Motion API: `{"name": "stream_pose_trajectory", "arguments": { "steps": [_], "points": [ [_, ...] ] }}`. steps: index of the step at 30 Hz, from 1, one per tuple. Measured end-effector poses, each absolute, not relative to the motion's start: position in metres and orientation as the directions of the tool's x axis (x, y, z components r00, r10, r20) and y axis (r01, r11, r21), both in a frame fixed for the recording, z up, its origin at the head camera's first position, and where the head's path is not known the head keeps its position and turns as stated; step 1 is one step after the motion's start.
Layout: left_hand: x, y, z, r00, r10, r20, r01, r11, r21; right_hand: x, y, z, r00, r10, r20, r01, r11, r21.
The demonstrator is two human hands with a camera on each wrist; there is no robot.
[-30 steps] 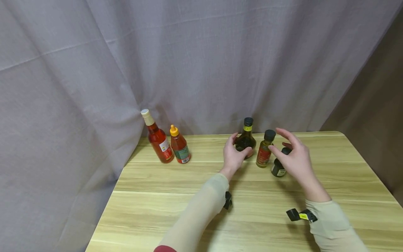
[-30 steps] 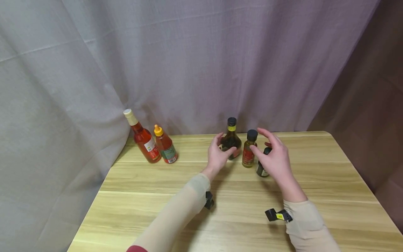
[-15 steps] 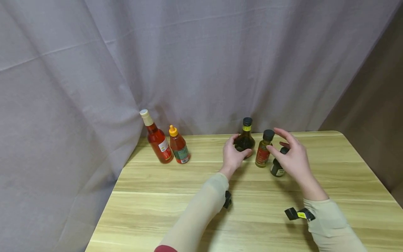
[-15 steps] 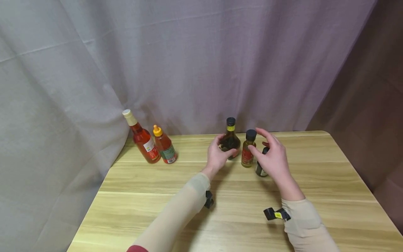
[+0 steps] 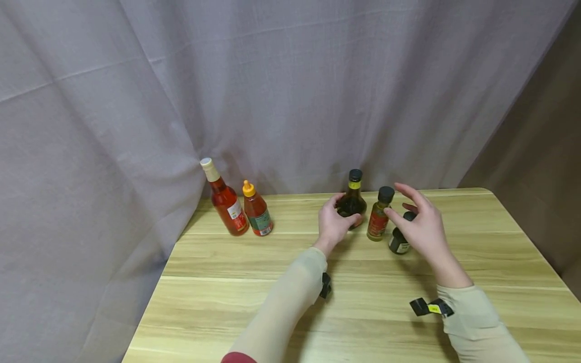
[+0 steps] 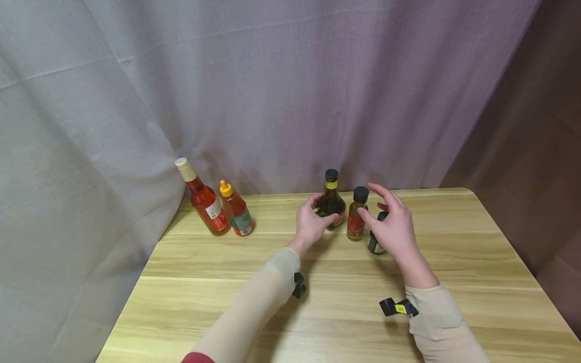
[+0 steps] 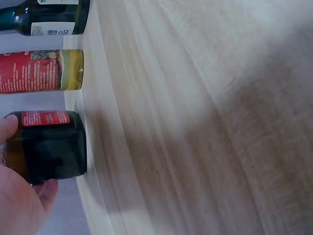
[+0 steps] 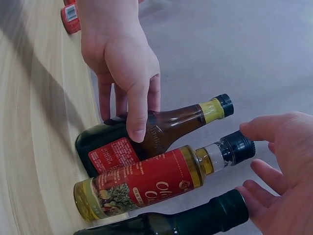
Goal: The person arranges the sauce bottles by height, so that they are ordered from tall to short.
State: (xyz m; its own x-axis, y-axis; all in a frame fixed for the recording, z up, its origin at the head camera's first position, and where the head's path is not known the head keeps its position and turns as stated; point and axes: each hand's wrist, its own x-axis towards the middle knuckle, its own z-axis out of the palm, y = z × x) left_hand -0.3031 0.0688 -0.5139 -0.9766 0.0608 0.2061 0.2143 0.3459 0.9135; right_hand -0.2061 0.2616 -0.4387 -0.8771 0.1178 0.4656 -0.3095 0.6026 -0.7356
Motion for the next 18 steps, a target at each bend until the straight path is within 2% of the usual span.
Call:
{"name": "stream_pose_trajectory", "arguments": {
  "steps": [8,18],
  "points": [
    [-0.304,0.059,-0.515,-0.973,0.075,0.219,0.231,0.299,0.926,-0.208,0.261,-0.439,-0.869,0.135,0.476,-0.317,0.586,-0.745],
    [-0.3,0.03,-0.509,-0.974,0.099,0.202,0.22,0.217,0.951,-0.211,0.266,-0.437,-0.809,0.195,0.555,-0.379,0.549,-0.745]
  ]
}}
